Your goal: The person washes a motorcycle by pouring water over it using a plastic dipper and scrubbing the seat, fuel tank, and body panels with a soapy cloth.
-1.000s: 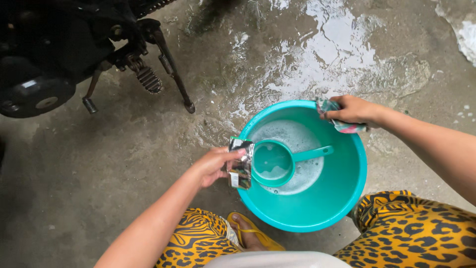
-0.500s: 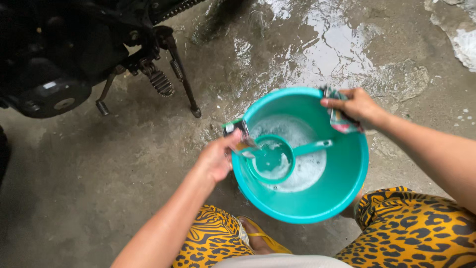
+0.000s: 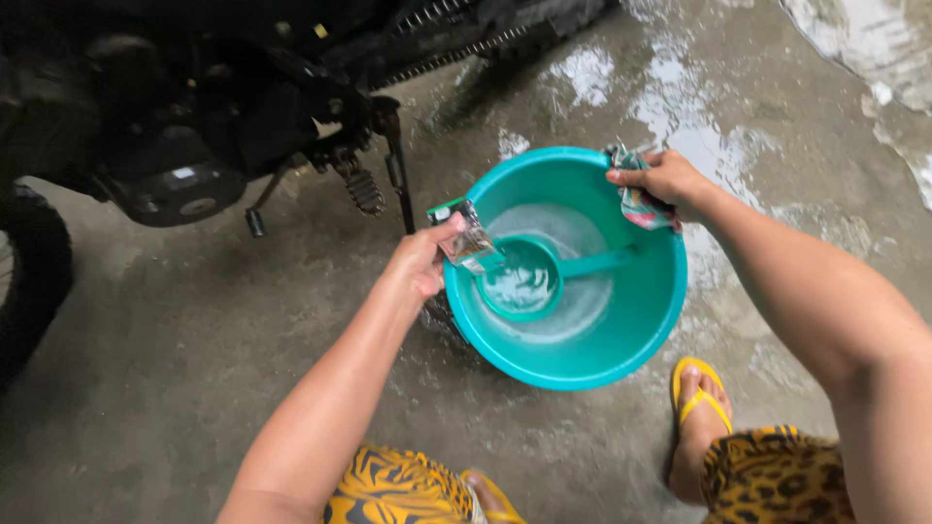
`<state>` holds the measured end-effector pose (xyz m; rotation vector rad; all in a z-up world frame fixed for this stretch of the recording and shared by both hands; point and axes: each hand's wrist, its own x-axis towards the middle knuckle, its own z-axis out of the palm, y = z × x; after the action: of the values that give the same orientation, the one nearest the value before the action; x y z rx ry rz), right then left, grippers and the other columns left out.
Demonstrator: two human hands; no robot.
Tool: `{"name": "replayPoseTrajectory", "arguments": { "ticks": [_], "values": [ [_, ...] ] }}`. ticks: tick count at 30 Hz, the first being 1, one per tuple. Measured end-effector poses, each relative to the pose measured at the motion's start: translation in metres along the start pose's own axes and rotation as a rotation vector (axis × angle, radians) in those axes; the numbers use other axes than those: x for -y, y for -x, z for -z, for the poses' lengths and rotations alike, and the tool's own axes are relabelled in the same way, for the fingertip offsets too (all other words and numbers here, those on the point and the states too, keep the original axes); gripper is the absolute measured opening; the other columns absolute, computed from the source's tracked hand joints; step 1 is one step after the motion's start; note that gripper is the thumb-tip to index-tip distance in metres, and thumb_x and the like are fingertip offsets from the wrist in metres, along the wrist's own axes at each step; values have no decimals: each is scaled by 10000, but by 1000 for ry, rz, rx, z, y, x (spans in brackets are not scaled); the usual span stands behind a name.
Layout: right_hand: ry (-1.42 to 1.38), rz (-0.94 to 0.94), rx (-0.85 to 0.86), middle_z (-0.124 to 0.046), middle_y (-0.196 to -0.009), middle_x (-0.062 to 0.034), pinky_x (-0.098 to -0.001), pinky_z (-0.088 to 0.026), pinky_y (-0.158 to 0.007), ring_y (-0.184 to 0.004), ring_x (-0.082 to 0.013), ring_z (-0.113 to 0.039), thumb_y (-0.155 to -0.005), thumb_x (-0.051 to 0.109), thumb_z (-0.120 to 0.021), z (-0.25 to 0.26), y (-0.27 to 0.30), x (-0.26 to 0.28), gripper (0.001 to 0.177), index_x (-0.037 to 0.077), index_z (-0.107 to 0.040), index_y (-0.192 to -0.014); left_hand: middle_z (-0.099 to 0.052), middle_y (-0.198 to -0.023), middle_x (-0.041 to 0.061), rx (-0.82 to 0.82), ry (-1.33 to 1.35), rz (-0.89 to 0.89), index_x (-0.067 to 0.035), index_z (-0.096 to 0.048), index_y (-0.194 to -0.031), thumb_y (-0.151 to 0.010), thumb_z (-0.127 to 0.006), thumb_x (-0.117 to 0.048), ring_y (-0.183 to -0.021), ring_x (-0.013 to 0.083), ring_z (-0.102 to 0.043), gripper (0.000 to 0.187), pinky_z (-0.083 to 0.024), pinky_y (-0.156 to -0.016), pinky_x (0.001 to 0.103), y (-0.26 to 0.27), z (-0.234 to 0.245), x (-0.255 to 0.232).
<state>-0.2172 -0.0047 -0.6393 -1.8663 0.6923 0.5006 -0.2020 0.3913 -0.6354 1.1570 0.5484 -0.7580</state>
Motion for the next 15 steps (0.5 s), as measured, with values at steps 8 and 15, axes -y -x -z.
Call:
{"name": "replayPoseTrajectory", "arguments": {
  "ticks": [8,15],
  "values": [
    [-84,111,129,-703,-798,-97,-377,-553,-577,-630,-181,-652,-893,336,-773,-3,-48,-3,372,-8,-725,-1024,-711,-879,124,-61,-3,-165,32,-694,-987,-871,-836,-225,-740,242,-682,316,-599,-657,445,-19,18,7],
    [-302,303,-21,-650,-820,-146,-563,-483,-588,-632,-315,-604,-1036,314,-632,13,-41,58,342,5,-652,-1180,-730,-922,73,-251,-153,-304,-43,-766,-1020,-932,-781,-330,-844,172,-670,300,-532,-761,345,5,28,-11]
  ]
}}
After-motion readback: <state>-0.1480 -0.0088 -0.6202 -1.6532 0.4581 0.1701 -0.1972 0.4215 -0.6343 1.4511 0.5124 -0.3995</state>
